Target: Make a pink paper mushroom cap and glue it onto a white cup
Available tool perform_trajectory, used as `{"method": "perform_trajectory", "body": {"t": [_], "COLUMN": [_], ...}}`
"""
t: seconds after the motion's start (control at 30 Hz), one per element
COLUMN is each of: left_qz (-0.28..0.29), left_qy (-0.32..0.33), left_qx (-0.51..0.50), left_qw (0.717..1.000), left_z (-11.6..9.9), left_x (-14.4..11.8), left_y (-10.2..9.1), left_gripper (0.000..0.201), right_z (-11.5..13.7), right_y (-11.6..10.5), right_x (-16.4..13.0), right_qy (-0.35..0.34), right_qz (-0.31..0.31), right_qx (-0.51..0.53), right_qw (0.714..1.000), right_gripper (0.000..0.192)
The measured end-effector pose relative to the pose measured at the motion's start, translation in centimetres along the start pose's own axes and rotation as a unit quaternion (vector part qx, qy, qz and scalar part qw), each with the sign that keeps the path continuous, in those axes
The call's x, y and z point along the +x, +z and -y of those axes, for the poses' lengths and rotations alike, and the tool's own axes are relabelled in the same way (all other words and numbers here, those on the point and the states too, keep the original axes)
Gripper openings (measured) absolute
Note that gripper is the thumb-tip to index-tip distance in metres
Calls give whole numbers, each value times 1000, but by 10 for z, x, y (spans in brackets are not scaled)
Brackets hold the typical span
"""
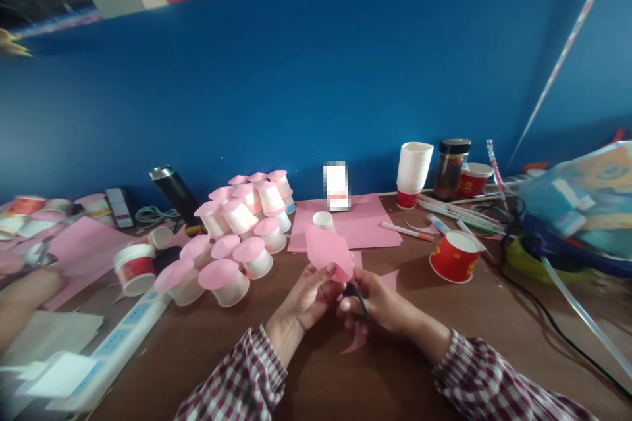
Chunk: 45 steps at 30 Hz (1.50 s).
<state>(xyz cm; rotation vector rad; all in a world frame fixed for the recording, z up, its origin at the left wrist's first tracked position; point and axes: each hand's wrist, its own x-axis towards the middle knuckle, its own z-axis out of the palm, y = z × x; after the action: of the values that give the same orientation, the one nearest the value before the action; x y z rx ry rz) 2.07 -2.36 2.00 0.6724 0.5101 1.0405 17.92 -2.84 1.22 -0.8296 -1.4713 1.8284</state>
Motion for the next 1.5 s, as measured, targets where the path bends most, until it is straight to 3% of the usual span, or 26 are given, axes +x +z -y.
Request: {"method": "perform_trajectory", "body": {"t": [0.17,0.47,0.57,0.63,0.8,0.97,1.1,1.3,1.5], "left_qz": [-25,-19,-51,-62,-30,-190,-240,-242,-231], "left_qy": [11,12,28,36,51,147,155,165,139], "left_qx": [-18,-16,-32,-38,-6,3,35,37,54], "left_qw": [999,1000,998,997,998,971,958,955,961], "left_z": [-1,-1,-2,-4,-9,-11,-9,-3,1], "left_x": [1,1,2,2,3,6,8,7,5], "left_y": [2,2,0,0,3,0,1,10,12], "left_gripper": [19,26,26,26,28,28,33,43,40], "right_z": [-5,2,6,8,9,6,1,-4,3], "right_y": [-3,-8,-5,-2,0,-5,-5,-2,3], "right_x": [1,-3,-5,-5,-1,3,3,2,-1], "right_qy": [3,-13,-7,-3,-28,-88,-109,-121,-117], "right_qz": [16,67,71,57,-19,-174,-173,-175,-159], "right_qx": [4,-10,-18,-17,1,-33,-103,-178,-199], "right_qw": [1000,998,997,998,999,980,973,961,960], "right_gripper": [35,35,33,32,40,51,39,37,36]}}
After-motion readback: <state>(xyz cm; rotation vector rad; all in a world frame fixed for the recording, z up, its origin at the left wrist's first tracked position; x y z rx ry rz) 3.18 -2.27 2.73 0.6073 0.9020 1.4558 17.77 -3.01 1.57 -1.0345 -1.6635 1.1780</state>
